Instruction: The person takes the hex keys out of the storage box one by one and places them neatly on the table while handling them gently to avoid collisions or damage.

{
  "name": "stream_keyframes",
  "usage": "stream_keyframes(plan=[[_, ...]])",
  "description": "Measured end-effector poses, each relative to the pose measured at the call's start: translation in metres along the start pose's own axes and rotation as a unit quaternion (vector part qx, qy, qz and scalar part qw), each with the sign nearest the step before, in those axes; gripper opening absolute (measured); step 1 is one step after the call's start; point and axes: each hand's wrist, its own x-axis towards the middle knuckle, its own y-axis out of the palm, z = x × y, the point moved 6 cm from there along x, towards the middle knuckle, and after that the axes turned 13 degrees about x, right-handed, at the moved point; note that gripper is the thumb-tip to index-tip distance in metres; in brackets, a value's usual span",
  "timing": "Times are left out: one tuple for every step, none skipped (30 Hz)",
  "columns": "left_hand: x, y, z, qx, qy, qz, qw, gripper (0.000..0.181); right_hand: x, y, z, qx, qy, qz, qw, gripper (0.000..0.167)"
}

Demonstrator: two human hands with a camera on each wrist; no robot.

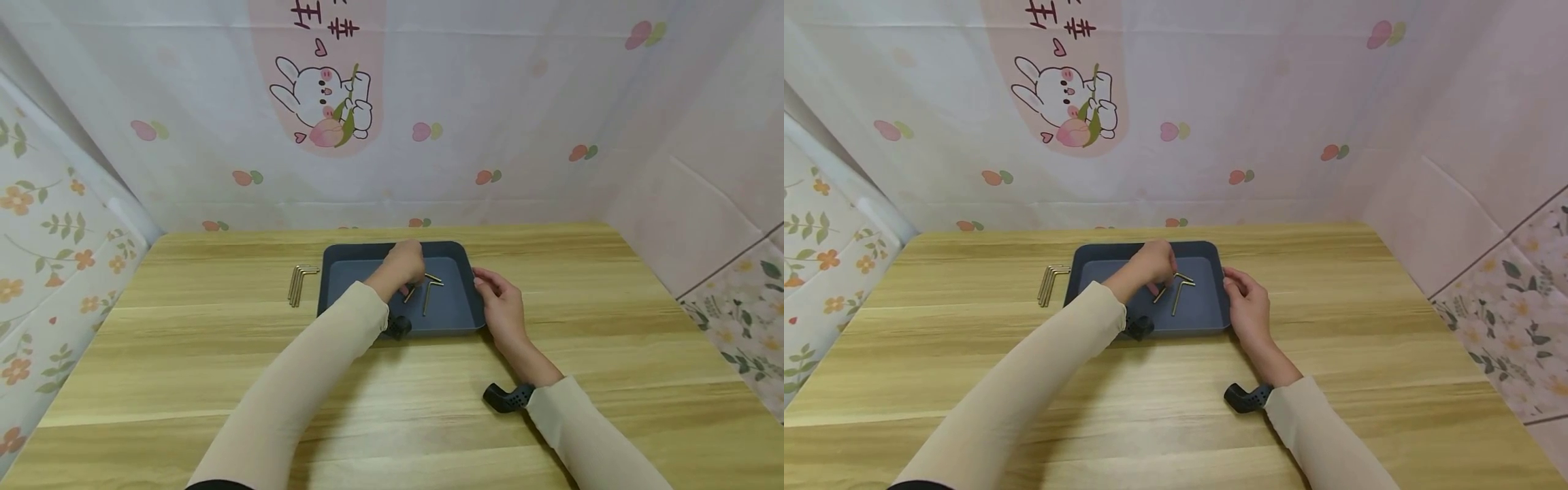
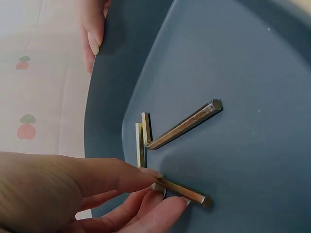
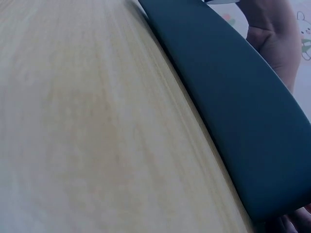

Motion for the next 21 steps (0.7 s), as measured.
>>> stream_keyframes(plan=[[0.000,0.000,0.000,-0.003,-0.001,0.003,1.0000,0.004,0.000,0.000,0.000,0.000,0.000,0.000,1.0000,0.036],[0.001,0.001,0.000,-0.007,-0.001,0.007,1.0000,0.004,0.000,0.000,0.000,0.001,-0.001,0.000,1.0000,0.036],[0.001,0.000,0.001,-0.009,0.000,0.011,0.9999,0.006,0.000,0.000,0.000,0.001,-0.002,0.000,1.0000,0.036],[0.001,0.000,0.001,-0.011,0.002,0.016,0.9998,0.008,0.000,0.001,0.000,0.002,-0.003,0.000,1.0000,0.035],[0.001,0.000,0.001,-0.014,0.003,0.019,0.9997,0.009,-0.001,0.000,0.000,0.002,-0.004,-0.001,1.0000,0.035],[0.001,0.000,0.001,-0.015,0.005,0.021,0.9997,0.010,-0.001,0.000,0.000,0.004,-0.005,-0.001,1.0000,0.035],[0.001,-0.001,0.001,-0.017,0.006,0.023,0.9996,0.011,-0.001,0.000,0.001,0.003,-0.005,0.000,1.0000,0.035],[0.000,-0.001,0.001,-0.017,0.008,0.024,0.9995,0.011,-0.001,0.000,0.001,0.003,-0.006,0.000,1.0000,0.035],[-0.001,-0.002,0.001,-0.019,0.010,0.024,0.9995,0.011,-0.001,0.000,0.001,0.003,-0.005,0.001,1.0000,0.036],[-0.001,-0.002,0.000,-0.018,0.011,0.022,0.9995,0.011,-0.001,0.000,0.001,0.003,-0.005,0.001,1.0000,0.036],[-0.002,-0.002,0.000,-0.019,0.013,0.019,0.9996,0.012,-0.001,0.000,0.001,0.002,-0.005,0.001,1.0000,0.036],[-0.003,-0.002,-0.001,-0.018,0.014,0.014,0.9996,0.012,-0.001,0.000,0.001,0.001,-0.004,0.001,1.0000,0.036],[-0.004,-0.002,-0.001,-0.017,0.016,0.008,0.9997,0.013,-0.001,0.000,0.001,-0.001,-0.003,0.001,1.0000,0.036],[-0.005,-0.002,-0.002,-0.015,0.019,0.001,0.9997,0.012,-0.001,-0.001,0.001,-0.002,-0.003,0.000,1.0000,0.036],[-0.006,-0.002,-0.002,-0.013,0.021,-0.008,0.9997,0.012,-0.001,-0.001,0.001,-0.003,-0.002,-0.001,1.0000,0.036],[-0.007,-0.002,-0.003,-0.009,0.023,-0.016,0.9996,0.011,-0.002,-0.001,0.001,-0.004,-0.001,-0.002,1.0000,0.036],[-0.008,-0.002,-0.003,-0.006,0.026,-0.025,0.9993,0.011,-0.001,-0.001,0.001,-0.004,-0.001,-0.003,1.0000,0.036],[-0.009,-0.002,-0.003,-0.004,0.028,-0.032,0.9991,0.009,-0.001,-0.001,0.001,-0.004,0.000,-0.003,1.0000,0.036],[-0.010,-0.003,-0.004,-0.003,0.031,-0.040,0.9987,0.008,-0.001,-0.001,0.001,-0.004,0.000,-0.004,1.0000,0.036],[-0.011,-0.003,-0.004,-0.003,0.033,-0.046,0.9984,0.007,-0.001,0.000,0.001,-0.004,0.001,-0.004,1.0000,0.036],[-0.011,-0.003,-0.004,-0.003,0.034,-0.050,0.9982,0.006,-0.001,0.000,0.001,-0.005,0.001,-0.003,1.0000,0.036]])
